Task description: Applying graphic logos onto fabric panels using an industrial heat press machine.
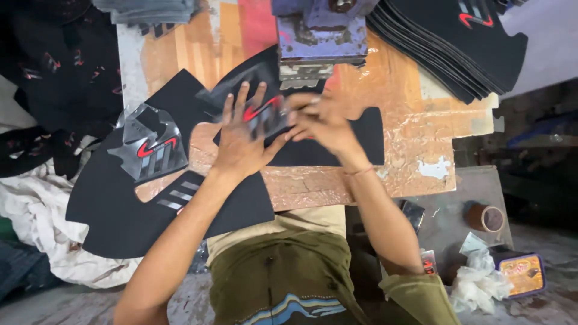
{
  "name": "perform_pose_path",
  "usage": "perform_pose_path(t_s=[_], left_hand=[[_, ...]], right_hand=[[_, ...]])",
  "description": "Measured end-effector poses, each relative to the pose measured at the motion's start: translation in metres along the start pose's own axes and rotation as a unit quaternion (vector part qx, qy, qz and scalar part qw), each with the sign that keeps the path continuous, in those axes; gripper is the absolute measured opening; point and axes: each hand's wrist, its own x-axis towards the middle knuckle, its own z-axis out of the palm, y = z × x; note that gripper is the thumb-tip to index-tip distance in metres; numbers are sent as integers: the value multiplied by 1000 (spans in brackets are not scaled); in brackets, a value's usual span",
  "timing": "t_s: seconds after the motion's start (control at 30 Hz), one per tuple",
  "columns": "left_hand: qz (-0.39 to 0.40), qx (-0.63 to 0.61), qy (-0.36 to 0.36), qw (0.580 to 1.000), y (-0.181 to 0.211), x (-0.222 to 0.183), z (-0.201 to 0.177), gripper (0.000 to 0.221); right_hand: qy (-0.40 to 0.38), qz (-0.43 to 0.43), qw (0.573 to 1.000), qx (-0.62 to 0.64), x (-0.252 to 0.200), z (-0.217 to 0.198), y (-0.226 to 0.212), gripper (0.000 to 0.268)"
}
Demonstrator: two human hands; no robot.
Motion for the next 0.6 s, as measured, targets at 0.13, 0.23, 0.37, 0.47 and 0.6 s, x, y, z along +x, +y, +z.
perform_pose_path(t_s=[0.13, 0.23, 0.37, 0.47, 0.6], left_hand=[[-13, -46, -8, 999, 3, 6, -7, 68], [-26, -57, -6, 998, 3, 12, -7, 70], [-82, -113, -2, 990, -4, 12, -8, 82], [-66, -79, -2, 995, -1, 17, -14, 85], [-55, -51, -3, 997, 0, 15, -13, 83]], right_hand=[[212, -21, 977, 20, 7, -37, 5, 33], [280, -32, 959, -14, 10, -46, -2, 31], [298, -17, 944, -138, 9, -41, 5, 25], [289, -43, 950, -108, 5, -44, 7, 34], [288, -45, 952, -92, 3, -41, 5, 35]])
